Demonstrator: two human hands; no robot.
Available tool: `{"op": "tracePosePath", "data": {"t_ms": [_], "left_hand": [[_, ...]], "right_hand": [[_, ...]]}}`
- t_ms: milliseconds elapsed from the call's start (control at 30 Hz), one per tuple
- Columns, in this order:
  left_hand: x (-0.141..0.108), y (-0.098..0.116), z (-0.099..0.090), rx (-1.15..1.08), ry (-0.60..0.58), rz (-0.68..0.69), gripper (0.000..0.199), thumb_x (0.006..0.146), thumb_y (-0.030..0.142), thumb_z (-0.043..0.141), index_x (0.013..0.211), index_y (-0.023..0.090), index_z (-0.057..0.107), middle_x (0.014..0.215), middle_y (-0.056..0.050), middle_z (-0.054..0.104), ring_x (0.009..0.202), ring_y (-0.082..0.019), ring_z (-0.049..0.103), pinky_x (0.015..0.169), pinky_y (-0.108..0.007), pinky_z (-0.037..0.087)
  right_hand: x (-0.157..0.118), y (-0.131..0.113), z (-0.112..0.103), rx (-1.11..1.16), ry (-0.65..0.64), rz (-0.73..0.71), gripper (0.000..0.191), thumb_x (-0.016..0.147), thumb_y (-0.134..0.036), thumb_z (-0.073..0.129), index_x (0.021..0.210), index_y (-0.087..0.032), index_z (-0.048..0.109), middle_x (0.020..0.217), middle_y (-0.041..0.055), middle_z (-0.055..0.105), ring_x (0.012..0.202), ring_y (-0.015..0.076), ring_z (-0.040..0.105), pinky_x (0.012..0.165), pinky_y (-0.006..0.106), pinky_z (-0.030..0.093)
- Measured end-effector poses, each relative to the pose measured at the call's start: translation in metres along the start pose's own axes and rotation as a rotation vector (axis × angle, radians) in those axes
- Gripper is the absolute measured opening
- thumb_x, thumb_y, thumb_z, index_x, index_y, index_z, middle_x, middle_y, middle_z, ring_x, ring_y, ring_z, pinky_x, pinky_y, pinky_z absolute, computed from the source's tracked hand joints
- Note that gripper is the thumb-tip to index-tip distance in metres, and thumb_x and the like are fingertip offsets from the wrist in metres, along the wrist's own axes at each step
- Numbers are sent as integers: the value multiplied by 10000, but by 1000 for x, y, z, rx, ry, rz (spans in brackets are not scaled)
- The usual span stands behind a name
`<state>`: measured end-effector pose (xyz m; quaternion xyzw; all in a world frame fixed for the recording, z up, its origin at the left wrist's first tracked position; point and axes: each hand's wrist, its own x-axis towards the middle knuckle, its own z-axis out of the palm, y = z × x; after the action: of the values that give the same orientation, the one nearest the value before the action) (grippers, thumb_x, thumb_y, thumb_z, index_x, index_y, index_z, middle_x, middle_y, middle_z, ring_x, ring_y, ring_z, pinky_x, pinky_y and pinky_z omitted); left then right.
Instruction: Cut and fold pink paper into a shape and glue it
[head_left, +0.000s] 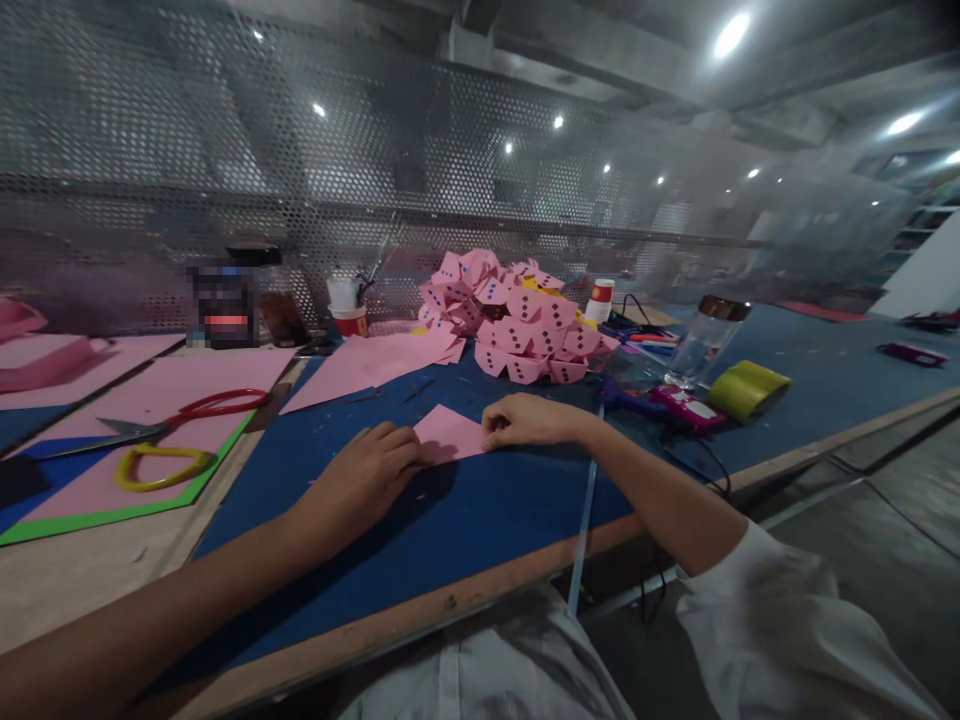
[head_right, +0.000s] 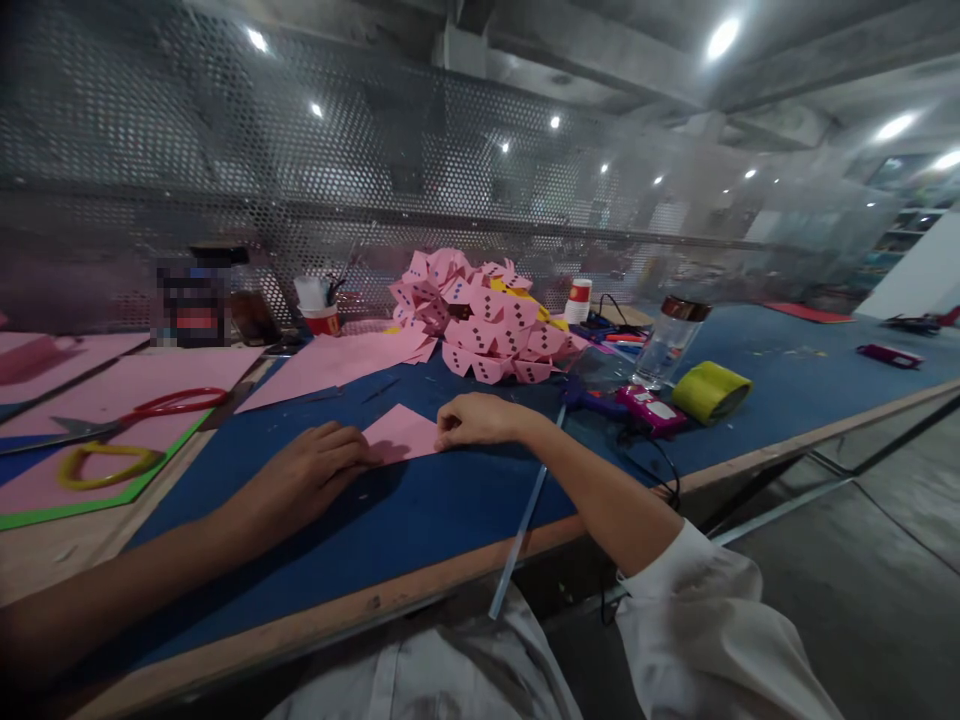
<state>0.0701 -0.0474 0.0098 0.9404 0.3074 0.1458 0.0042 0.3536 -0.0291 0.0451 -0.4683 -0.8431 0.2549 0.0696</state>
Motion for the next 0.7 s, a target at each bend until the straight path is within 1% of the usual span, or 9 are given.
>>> {"op": "tracePosePath", "data": {"t_ms": [133,300,533,700], "left_hand": [[-1,1,-1,19,2,10,244,1016,184,471,1039,199,714,989,-71,679,934,-230,563,845,-368,434],[-1,1,0,14,-3,10,264,1023,202,450,1022,185,714,990,-81,674,946,-238,572,849,-381,442],[-1,0,0,-11,14,18,276,1018,212,436,1051,207,710,968,-69,673,907,-218,616,812,-350,447],[-1,0,0,1,9,11,264,1022,213,441,1037,214,705,961,-54,671,885,-217,627,790,-344,422]], "right_hand": [[-1,6,-6,14,-32,6,245,815,-380,716,893,-149,744,841,31,731,751,152,606,610,228,354],[-4,11,-11,33,-74,0,256,819,-378,709,890,-134,744,816,28,717,721,139,588,606,224,370],[-5,11,-14,-10,-96,14,272,827,-397,707,888,-133,735,805,26,704,712,135,579,597,226,367],[-6,14,-16,-8,-112,20,301,822,-426,710,840,-125,719,729,5,654,668,119,543,574,222,346]]}}
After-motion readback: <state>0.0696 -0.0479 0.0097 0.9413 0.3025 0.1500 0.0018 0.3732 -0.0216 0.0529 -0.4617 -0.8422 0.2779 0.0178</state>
